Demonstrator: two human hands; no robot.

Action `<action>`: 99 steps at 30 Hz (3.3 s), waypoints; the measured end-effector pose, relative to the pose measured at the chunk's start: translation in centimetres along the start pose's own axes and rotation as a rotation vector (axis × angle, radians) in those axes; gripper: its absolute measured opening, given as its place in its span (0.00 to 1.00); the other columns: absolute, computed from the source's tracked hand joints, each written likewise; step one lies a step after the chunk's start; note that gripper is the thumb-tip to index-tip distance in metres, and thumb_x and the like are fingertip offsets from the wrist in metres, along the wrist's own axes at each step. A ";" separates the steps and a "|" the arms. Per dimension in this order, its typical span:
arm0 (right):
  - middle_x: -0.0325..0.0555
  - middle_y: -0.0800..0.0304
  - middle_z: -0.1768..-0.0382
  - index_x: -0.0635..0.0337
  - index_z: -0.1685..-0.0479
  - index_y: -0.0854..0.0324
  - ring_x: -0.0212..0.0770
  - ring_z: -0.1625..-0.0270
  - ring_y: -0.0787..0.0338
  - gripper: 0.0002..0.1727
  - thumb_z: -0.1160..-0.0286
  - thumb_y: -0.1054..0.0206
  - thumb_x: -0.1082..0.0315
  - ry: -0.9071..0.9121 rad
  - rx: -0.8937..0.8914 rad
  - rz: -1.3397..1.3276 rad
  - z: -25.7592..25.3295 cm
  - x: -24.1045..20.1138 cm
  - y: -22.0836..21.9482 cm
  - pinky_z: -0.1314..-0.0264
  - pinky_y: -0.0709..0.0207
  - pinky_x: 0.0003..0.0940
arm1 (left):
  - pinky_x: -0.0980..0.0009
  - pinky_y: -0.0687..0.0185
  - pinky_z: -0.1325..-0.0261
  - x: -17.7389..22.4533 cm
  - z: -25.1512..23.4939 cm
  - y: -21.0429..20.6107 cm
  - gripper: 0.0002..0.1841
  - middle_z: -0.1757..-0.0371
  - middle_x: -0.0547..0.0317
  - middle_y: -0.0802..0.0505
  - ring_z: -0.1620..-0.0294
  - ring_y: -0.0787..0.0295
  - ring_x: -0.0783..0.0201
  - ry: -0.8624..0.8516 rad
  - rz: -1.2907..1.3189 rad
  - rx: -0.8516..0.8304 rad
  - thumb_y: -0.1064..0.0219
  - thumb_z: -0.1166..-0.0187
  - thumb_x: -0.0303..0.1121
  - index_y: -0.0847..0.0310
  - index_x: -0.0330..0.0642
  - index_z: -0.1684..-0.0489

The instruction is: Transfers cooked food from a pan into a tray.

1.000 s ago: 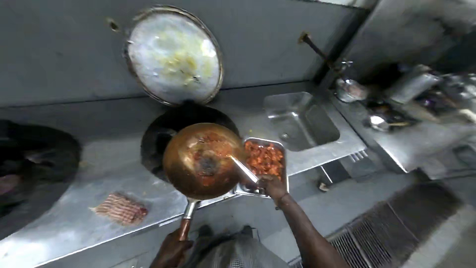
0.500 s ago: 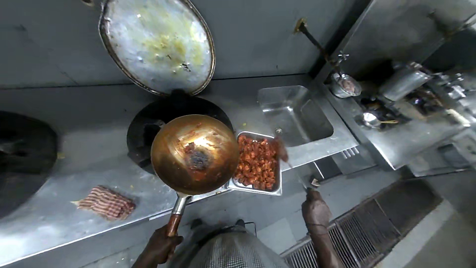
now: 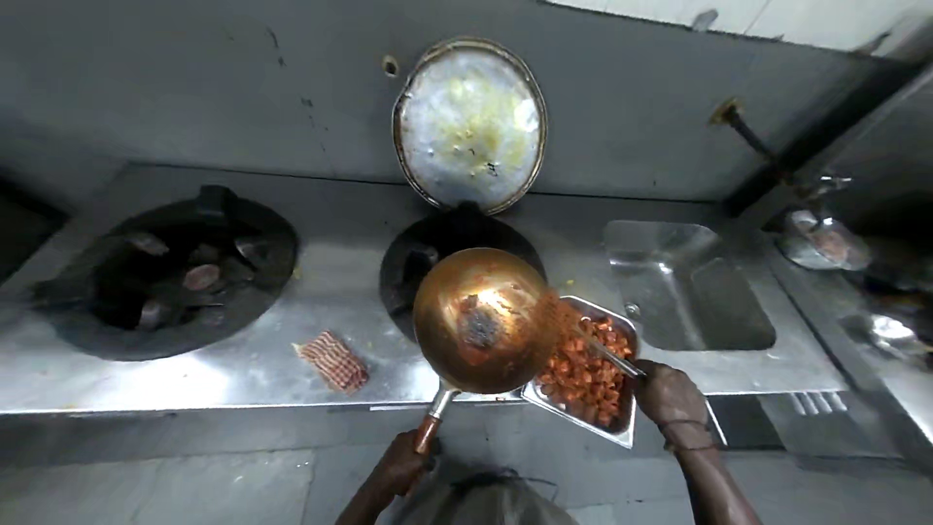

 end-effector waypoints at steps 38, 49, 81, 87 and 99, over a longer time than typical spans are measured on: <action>0.57 0.05 0.52 0.52 0.52 0.07 0.60 0.45 0.08 0.13 0.23 0.30 0.56 0.376 -0.252 -0.115 -9.4 -17.2 -6.9 0.42 0.20 0.70 | 0.45 0.17 0.37 0.7 3.3 2.5 0.27 0.41 0.39 0.10 0.41 0.11 0.44 -0.005 -0.274 0.186 0.23 0.31 0.34 0.20 0.38 0.32; 0.48 0.05 0.58 0.51 0.51 0.05 0.47 0.56 0.08 0.09 0.24 0.29 0.67 0.354 -0.297 -0.511 -4.5 -16.8 -4.9 0.48 0.17 0.54 | 0.41 0.16 0.38 2.3 5.0 2.5 0.26 0.40 0.40 0.09 0.37 0.11 0.41 0.106 -0.462 0.250 0.27 0.29 0.37 0.22 0.40 0.30; 0.60 0.06 0.48 0.55 0.36 0.10 0.66 0.49 0.06 0.16 0.17 0.35 0.70 -0.097 0.410 -0.268 9.6 12.0 -2.4 0.51 0.17 0.70 | 0.61 0.18 0.78 -0.3 3.2 2.0 0.27 0.67 0.46 0.14 0.81 0.18 0.58 0.019 -0.088 0.209 0.23 0.32 0.29 0.26 0.33 0.34; 0.55 0.04 0.52 0.47 0.38 0.08 0.61 0.52 0.06 0.14 0.18 0.33 0.66 0.138 0.230 -0.248 5.7 3.9 1.2 0.50 0.18 0.70 | 0.58 0.14 0.71 -0.9 2.7 1.9 0.29 0.59 0.44 0.12 0.75 0.14 0.56 0.035 -0.076 0.194 0.22 0.33 0.32 0.25 0.37 0.31; 0.62 0.08 0.54 0.59 0.57 0.13 0.66 0.50 0.08 0.19 0.20 0.35 0.51 0.134 -0.164 0.370 -1.3 -8.9 5.7 0.55 0.21 0.71 | 0.50 0.12 0.58 -1.6 1.7 2.2 0.29 0.50 0.39 0.12 0.63 0.10 0.49 0.011 -0.119 0.140 0.22 0.32 0.35 0.25 0.36 0.30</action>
Point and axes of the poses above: each hand's wrist, its own z-axis away from the middle knuckle, its own y-axis out of the back of the hand, x = y × z, the point moved 10 cm from there along -z, towards the middle knuckle
